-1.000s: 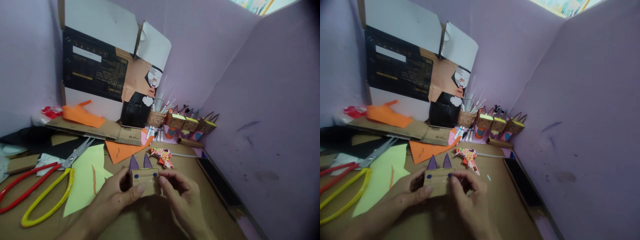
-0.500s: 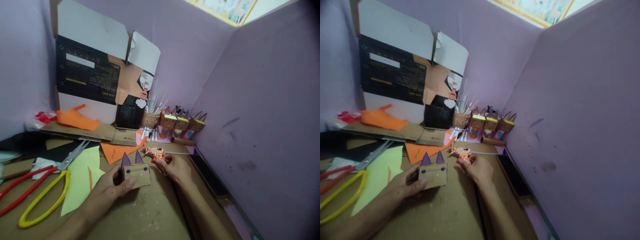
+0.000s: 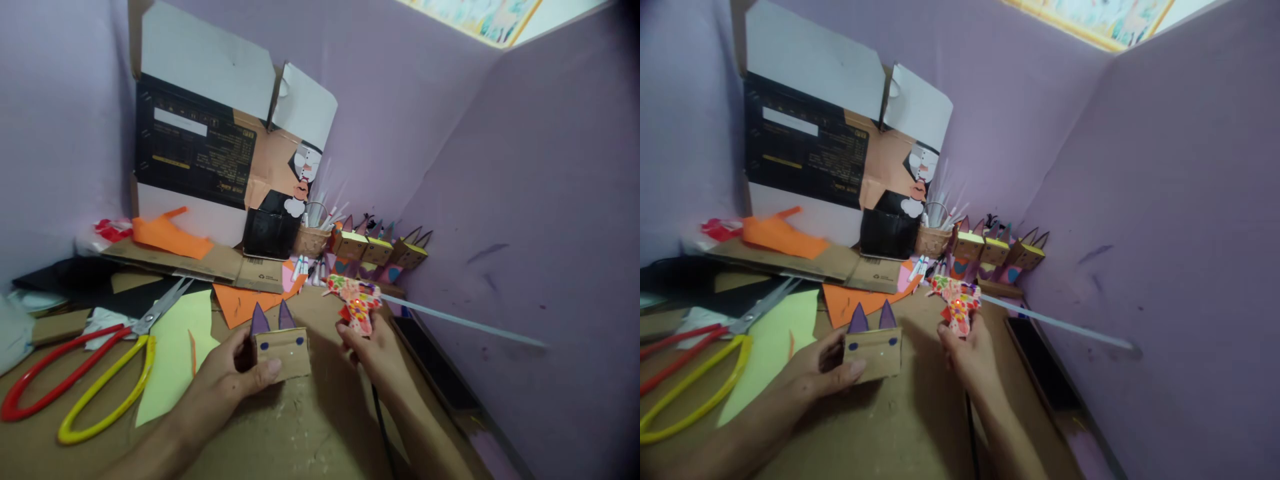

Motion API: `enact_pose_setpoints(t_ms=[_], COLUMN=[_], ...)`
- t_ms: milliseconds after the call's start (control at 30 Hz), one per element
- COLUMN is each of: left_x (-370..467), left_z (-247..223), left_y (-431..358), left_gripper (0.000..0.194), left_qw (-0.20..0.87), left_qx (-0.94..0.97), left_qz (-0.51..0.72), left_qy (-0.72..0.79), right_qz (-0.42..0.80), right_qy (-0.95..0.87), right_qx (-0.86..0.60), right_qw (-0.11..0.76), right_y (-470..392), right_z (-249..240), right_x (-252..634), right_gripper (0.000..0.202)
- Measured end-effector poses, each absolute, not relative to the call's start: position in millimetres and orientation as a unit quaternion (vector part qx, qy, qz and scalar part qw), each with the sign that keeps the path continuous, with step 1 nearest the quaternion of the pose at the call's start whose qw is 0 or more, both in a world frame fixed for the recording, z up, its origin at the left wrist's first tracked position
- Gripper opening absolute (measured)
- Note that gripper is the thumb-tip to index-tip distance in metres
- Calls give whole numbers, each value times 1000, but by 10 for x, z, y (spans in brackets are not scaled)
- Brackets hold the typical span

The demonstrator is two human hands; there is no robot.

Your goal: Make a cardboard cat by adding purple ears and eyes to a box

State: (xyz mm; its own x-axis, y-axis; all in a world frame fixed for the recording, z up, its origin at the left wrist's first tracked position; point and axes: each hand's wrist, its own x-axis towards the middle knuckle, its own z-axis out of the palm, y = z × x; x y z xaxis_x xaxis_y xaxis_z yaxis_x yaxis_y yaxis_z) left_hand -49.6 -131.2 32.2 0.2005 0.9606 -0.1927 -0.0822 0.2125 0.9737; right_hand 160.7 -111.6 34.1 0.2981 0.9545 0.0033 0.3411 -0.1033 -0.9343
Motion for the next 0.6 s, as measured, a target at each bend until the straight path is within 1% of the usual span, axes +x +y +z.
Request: enact_pose_setpoints(t_ms=[67,100,200,367,433,533,600], left_x=[-495,-494,-496,-511,-510,-482,-450], left_z=[323,322,310,301,304,311,316], left_y=[-1317,-1317,-1311,-1297,-1292,-1289,-1293], left_gripper=[51,51,51,49,50,50,52], left_qw=[616,616,617,626,631,625,609], left_qx=[454,447,447,445,446,463,476], left_qz=[429,432,430,425,421,426,439], left_qy=[479,483,485,479,476,463,458], right_qz=[362,364,337,275,270,296,314], right_qy=[-476,-481,-507,-596,-625,-642,-639], right_qx=[-627,-620,-606,-591,-576,-561,-560], right_qw=[499,502,513,469,453,430,423], right_y=[-1268,-1342,-1531,-1677,-1704,-1759,-1807], right_z=[401,408,336,192,195,216,207], right_x=[1632,1659,1772,1886,1891,1878,1842], right_gripper=[38,39,30,19,15,27,31])
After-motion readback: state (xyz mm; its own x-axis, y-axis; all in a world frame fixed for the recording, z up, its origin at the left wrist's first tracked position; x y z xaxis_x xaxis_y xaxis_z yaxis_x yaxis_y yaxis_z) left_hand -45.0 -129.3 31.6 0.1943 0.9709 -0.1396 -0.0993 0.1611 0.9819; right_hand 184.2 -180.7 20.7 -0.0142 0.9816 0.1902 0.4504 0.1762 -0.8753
